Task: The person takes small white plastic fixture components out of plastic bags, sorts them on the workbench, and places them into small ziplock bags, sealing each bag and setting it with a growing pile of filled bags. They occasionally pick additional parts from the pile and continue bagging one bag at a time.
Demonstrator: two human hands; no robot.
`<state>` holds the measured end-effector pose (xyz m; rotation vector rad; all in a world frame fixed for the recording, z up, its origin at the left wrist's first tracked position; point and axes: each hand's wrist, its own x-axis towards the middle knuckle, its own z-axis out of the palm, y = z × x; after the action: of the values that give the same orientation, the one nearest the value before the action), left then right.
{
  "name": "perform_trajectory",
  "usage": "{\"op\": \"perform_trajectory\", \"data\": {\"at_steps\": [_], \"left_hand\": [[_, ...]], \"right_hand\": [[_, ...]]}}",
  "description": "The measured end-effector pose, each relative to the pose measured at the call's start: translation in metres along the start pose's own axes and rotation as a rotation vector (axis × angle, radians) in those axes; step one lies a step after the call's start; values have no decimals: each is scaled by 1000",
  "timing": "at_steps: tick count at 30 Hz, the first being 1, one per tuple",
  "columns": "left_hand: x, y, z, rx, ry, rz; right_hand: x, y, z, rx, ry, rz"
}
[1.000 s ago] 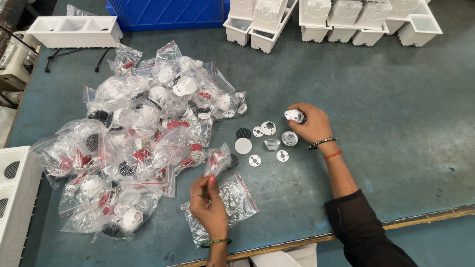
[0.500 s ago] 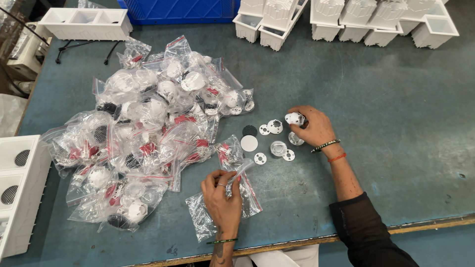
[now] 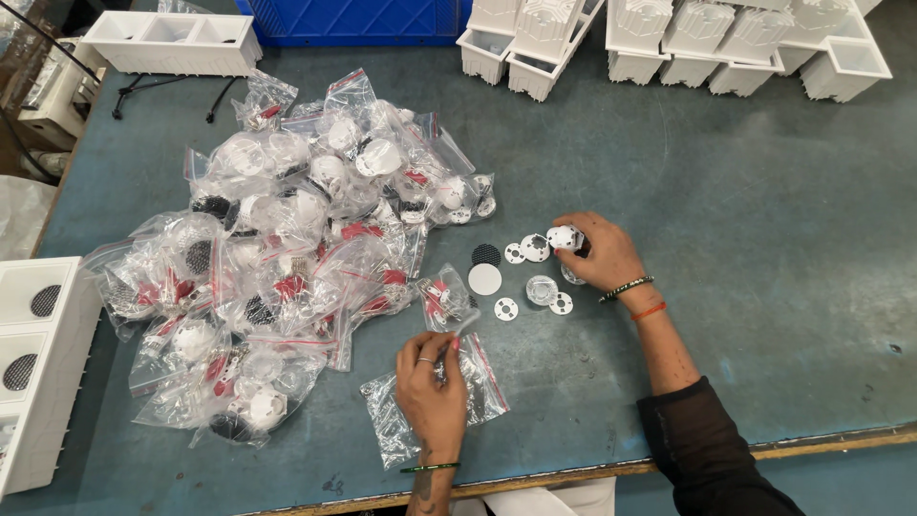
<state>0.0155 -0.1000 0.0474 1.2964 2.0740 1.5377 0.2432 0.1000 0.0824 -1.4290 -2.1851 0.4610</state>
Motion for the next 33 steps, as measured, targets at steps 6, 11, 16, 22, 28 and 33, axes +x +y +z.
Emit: {"op": "perform_trajectory", "data": {"at_steps": [6,11,16,22,28,33], "left_hand": [[1,-12,3,-532,78,-157],[-2,-11,5,-422,25,48],[-4,-7,4,-362,-35,123],[11,-9,-1,-741,13,-144],[43,-19,-49,-939,124,-242],[82,-19,-38,-954,108,-155]], "right_hand": [[-4,-37,1,-8,179,-282],[-23,-88,27,291,-110,-592],[-29,-98,60,280,-121,-685],[-20,-65,79,861,-89,-292],[-9,-44,76,1382,26,100],[-19,-57,82,1220,-80,230]]}}
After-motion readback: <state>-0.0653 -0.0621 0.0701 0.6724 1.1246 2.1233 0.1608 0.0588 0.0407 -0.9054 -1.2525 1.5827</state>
